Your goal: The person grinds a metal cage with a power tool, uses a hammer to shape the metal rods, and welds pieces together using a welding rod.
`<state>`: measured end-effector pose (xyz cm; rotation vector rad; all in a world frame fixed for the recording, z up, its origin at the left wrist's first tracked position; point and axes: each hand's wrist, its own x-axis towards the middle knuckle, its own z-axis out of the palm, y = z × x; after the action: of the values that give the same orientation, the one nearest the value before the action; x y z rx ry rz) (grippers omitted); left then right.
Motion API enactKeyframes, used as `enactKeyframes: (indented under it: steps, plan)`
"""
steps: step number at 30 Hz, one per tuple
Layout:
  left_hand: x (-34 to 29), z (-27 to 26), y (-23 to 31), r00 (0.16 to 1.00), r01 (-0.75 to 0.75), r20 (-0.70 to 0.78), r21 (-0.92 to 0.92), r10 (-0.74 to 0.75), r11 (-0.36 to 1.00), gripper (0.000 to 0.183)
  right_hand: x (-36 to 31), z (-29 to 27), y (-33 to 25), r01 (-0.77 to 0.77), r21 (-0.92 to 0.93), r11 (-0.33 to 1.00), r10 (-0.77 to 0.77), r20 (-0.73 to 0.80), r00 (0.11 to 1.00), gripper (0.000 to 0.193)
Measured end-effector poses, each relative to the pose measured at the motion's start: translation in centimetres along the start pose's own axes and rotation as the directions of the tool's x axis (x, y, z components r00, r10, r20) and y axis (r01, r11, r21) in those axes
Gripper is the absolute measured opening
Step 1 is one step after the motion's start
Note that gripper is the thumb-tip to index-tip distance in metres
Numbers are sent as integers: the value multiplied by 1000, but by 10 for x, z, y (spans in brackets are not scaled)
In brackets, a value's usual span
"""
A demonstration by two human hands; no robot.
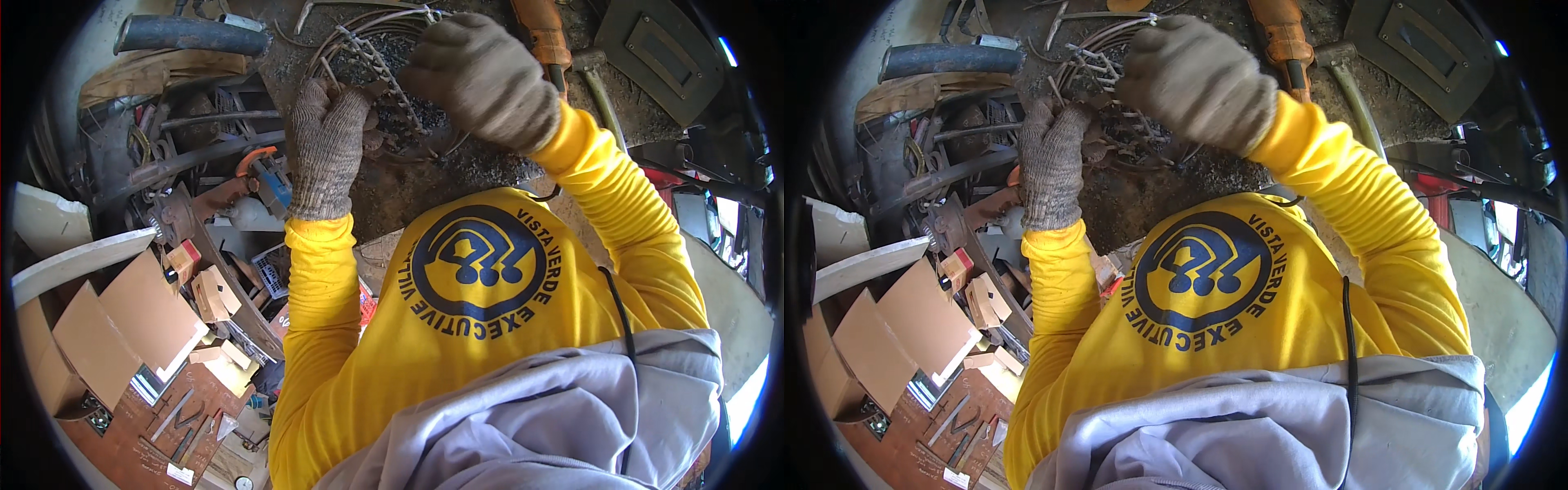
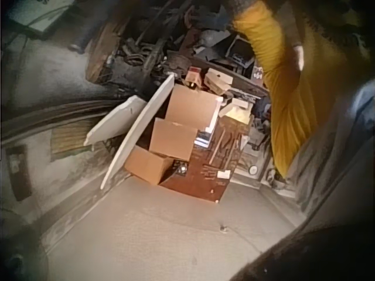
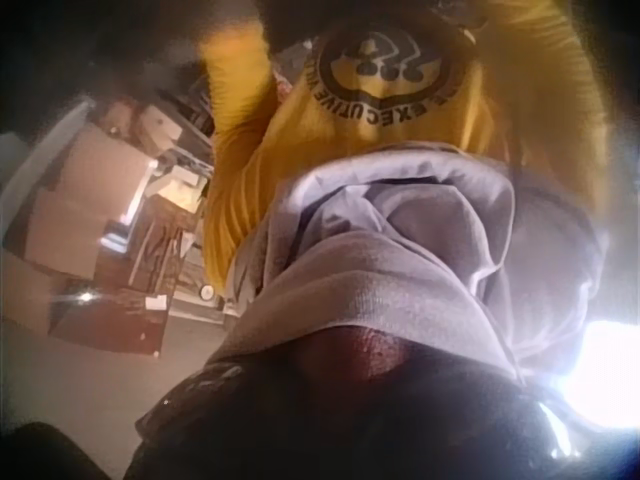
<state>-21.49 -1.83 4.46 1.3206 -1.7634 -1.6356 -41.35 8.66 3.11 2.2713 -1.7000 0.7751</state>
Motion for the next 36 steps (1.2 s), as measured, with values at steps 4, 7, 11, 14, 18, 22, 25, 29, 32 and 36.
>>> enactKeyframes:
  steps: [4, 7, 11, 14, 18, 22, 25, 29, 32, 36]
  plan:
    - [-12, -8, 7, 995, 84, 66, -235, -71, 968, 19, -19, -25, 22, -43, 67, 997, 52, -147, 988, 35]
    - [-22, -11, 3, 995, 86, 77, -228, -70, 970, 19, -47, -23, 18, -125, 114, 986, 150, -248, 957, 33]
    - [-30, 4, -5, 996, 82, 35, -143, -78, 986, 16, -75, -6, -1, -296, 222, 929, 334, -160, 929, 27]
    - [-27, 7, -11, 997, 76, 28, -140, -73, 987, 17, -73, -5, -12, -255, 266, 930, 311, -195, 930, 26]
    - [-24, 13, -6, 997, 75, -10, -59, -75, 995, 15, -72, 0, -16, -237, 327, 915, 307, -182, 934, 26]
    - [-25, 15, -1, 999, 46, 0, -14, -46, 999, 14, -68, 6, -20, -202, 366, 909, 279, -172, 945, 29]
    - [-23, 14, -7, 999, 5, -36, 68, -3, 998, 13, -65, 9, -24, -195, 360, 912, 262, -148, 954, 30]
    - [-15, 7, -20, 991, -112, -43, 243, 126, 964, 18, -53, 13, -23, -164, 349, 923, 233, -165, 958, 32]
    - [-20, 11, -9, 993, -95, -42, 264, 110, 960, 14, -38, 13, -18, -114, 237, 965, 152, -148, 977, 34]
    - [-23, 11, -4, 999, -25, -23, 206, 31, 978, 11, -26, 18, -13, -47, 196, 980, 75, -140, 987, 35]
